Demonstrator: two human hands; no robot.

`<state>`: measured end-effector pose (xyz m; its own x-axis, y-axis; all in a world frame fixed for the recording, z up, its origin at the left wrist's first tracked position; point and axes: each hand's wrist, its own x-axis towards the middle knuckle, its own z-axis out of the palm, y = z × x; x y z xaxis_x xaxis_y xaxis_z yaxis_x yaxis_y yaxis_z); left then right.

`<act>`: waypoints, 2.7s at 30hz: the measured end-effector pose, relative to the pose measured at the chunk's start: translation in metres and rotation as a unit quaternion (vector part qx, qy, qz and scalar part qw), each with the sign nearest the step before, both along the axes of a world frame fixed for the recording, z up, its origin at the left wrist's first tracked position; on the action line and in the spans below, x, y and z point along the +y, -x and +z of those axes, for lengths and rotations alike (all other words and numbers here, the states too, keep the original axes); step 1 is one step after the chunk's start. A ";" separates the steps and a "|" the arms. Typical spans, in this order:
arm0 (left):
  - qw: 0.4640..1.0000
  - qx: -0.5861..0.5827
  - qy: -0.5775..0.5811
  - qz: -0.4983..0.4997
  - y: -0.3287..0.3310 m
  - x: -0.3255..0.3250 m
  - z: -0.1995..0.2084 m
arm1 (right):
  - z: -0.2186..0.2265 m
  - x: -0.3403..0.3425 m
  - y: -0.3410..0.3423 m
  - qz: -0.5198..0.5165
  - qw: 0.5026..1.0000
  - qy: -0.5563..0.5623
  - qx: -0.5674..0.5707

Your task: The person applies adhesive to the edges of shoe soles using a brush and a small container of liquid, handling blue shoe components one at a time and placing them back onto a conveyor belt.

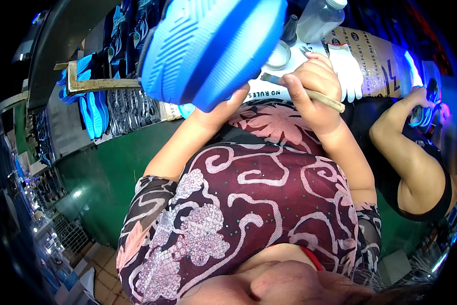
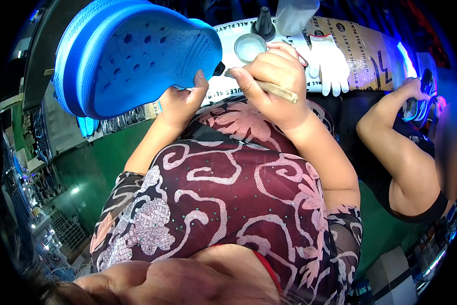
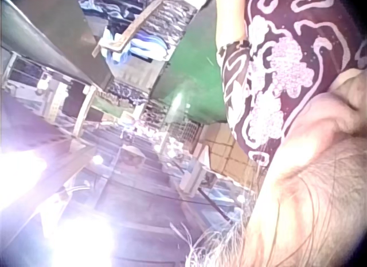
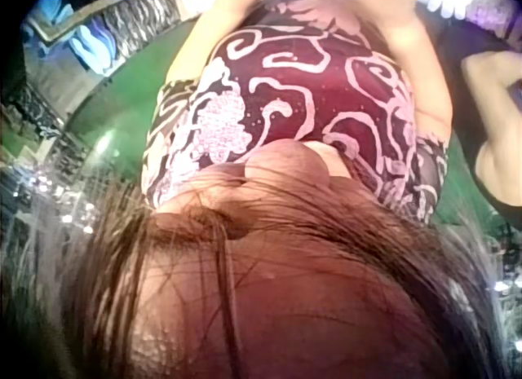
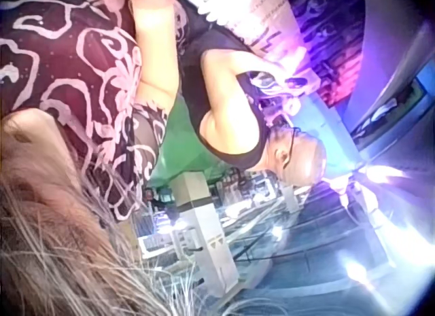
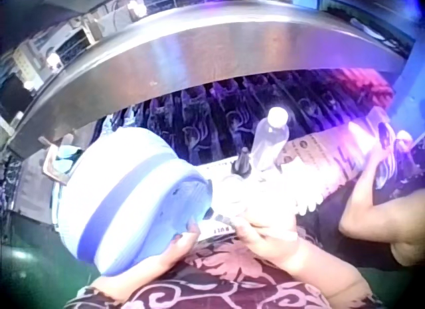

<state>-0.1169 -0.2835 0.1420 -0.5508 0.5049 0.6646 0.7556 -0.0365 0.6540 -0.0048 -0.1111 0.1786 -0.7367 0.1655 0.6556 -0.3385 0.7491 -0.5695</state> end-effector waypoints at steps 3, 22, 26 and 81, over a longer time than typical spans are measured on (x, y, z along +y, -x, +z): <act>0.994 0.083 0.061 -0.043 0.004 -0.007 0.000 | 0.002 -0.002 0.002 -0.004 1.000 0.013 0.005; 0.988 0.139 0.056 -0.021 0.007 -0.004 -0.003 | 0.016 -0.005 0.000 -0.021 0.999 -0.022 0.028; 0.987 0.147 0.061 -0.007 0.006 -0.007 -0.002 | 0.012 -0.010 0.005 -0.019 0.998 -0.047 0.042; 0.693 -0.185 0.625 0.308 0.110 -0.223 -0.068 | -0.055 -0.003 -0.006 -0.129 0.922 0.361 -0.045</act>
